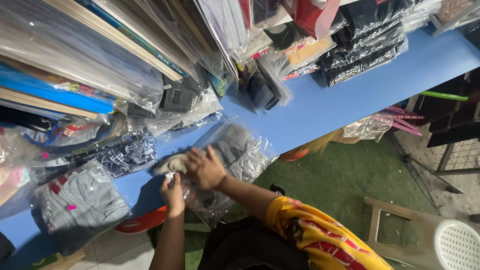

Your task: The person is wiping down plastic-packaged retail items, such as socks and clothing, with a cloth to remove dust.

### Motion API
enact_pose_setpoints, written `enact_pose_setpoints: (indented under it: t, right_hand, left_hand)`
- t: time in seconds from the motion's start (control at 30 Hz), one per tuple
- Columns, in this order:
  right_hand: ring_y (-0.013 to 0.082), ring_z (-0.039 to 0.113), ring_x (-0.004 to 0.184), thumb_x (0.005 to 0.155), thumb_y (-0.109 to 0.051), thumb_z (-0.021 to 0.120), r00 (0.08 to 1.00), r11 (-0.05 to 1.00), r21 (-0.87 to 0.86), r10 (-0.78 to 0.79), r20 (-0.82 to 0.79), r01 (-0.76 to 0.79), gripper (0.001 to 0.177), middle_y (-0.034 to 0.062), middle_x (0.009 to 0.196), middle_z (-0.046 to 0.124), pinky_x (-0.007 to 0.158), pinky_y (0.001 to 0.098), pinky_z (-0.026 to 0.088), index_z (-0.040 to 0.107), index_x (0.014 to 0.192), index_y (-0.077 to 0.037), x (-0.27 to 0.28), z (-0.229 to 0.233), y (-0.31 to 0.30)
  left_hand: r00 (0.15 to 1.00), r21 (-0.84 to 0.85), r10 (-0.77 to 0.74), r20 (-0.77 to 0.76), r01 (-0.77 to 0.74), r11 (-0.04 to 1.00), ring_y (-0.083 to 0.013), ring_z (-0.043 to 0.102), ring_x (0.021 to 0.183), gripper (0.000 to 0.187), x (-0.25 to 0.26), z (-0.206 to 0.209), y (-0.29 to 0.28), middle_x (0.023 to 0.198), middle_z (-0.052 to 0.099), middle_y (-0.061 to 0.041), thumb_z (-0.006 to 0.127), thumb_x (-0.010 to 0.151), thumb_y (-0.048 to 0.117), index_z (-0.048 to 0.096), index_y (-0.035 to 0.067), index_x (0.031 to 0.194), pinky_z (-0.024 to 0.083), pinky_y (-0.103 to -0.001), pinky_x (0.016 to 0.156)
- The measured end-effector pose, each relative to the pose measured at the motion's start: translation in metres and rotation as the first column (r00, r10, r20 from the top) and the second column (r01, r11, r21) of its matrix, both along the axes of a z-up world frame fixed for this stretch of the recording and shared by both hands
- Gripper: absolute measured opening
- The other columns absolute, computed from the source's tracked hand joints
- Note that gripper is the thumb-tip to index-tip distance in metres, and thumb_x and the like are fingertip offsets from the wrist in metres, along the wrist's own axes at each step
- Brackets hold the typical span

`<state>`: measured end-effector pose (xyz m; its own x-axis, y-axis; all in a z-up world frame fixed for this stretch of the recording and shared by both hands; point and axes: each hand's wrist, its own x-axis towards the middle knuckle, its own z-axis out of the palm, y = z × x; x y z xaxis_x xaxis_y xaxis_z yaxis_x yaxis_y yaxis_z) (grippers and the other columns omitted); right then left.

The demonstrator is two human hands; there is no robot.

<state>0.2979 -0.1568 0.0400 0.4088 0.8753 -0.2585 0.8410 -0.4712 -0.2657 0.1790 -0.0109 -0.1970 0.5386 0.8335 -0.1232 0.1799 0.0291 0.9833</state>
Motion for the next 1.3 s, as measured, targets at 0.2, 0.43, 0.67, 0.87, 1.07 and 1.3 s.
enact_pose_setpoints:
  t: [0.2, 0.43, 0.67, 0.87, 1.07, 1.3]
  right_hand:
    - [0.0248, 0.014, 0.157, 0.088, -0.034, 0.060, 0.950, 0.957, 0.018, -0.291, 0.114, 0.291, 0.074, 0.0026, 0.167, 0.027, 0.124, 0.0593, 0.003, 0.038, 0.157, -0.022, 0.104, -0.087, -0.051]
    - [0.0346, 0.025, 0.154, 0.083, -0.004, 0.062, 0.887, 0.834, 0.351, -0.461, 0.016, 0.426, 0.065, 0.0063, 0.159, 0.045, 0.122, 0.0616, 0.018, 0.056, 0.146, -0.021, 0.148, -0.109, -0.089]
    - [0.0309, 0.072, 0.113, 0.093, 0.005, 0.050, 0.508, 0.233, 0.459, -0.527, -0.681, 0.857, 0.055, 0.0208, 0.135, 0.069, 0.097, 0.0363, 0.056, 0.061, 0.144, -0.011, 0.158, -0.073, -0.154]
    - [0.0240, 0.067, 0.115, 0.104, -0.002, 0.040, 0.338, -0.142, 0.330, 0.036, -0.941, 0.933, 0.045, 0.0191, 0.139, 0.061, 0.100, 0.0354, 0.055, 0.049, 0.149, -0.004, 0.091, 0.015, -0.197]
    - [0.0241, 0.048, 0.135, 0.106, -0.008, 0.061, 0.839, 0.300, 0.797, -0.024, -0.543, 0.524, 0.043, 0.0076, 0.155, 0.049, 0.116, 0.0416, 0.037, 0.056, 0.148, -0.010, 0.001, 0.000, -0.139]
    - [0.0302, 0.021, 0.151, 0.088, -0.030, 0.058, 0.948, 0.904, 0.326, 0.313, -0.065, -0.276, 0.052, 0.0116, 0.160, 0.034, 0.122, 0.0627, 0.001, 0.062, 0.136, -0.013, -0.016, -0.055, -0.019]
  left_hand:
    - [0.995, -0.126, 0.076, 0.063, -0.068, 0.990, -0.0118, 0.068, 0.078, 0.023, 0.012, -0.012, 0.004, 0.091, 0.074, -0.008, 0.078, 0.094, 0.017, 0.069, -0.004, 0.099, 0.053, -0.026, 0.068]
    - [0.978, 0.104, -0.003, -0.210, 0.025, 0.994, -0.0278, 0.071, 0.095, 0.038, -0.001, 0.076, -0.011, 0.111, 0.077, -0.020, 0.078, 0.095, 0.027, 0.070, 0.002, 0.122, 0.057, -0.044, 0.085]
    - [0.460, 0.286, -0.491, -0.740, 0.875, 0.390, -0.0455, -0.008, 0.153, 0.128, -0.020, 0.218, -0.042, 0.171, -0.005, -0.014, 0.095, 0.054, 0.050, 0.033, 0.023, 0.162, -0.003, -0.071, 0.113]
    - [0.691, 0.614, -0.579, -0.433, 0.696, 0.372, -0.0235, 0.059, 0.127, 0.024, -0.006, 0.175, 0.000, 0.132, 0.067, -0.003, 0.078, 0.082, 0.021, 0.078, 0.019, 0.106, 0.041, -0.048, 0.109]
    - [0.933, 0.095, -0.264, 0.247, 0.248, 0.964, -0.0149, 0.072, 0.088, 0.013, 0.060, 0.189, 0.051, 0.107, 0.077, -0.007, 0.075, 0.094, 0.010, 0.074, 0.010, 0.107, 0.058, -0.029, 0.080]
    - [0.973, 0.205, -0.211, 0.098, 0.188, 0.961, -0.0131, 0.072, 0.080, 0.018, 0.042, 0.086, 0.058, 0.088, 0.077, -0.009, 0.075, 0.098, 0.012, 0.068, -0.003, 0.090, 0.056, -0.026, 0.078]
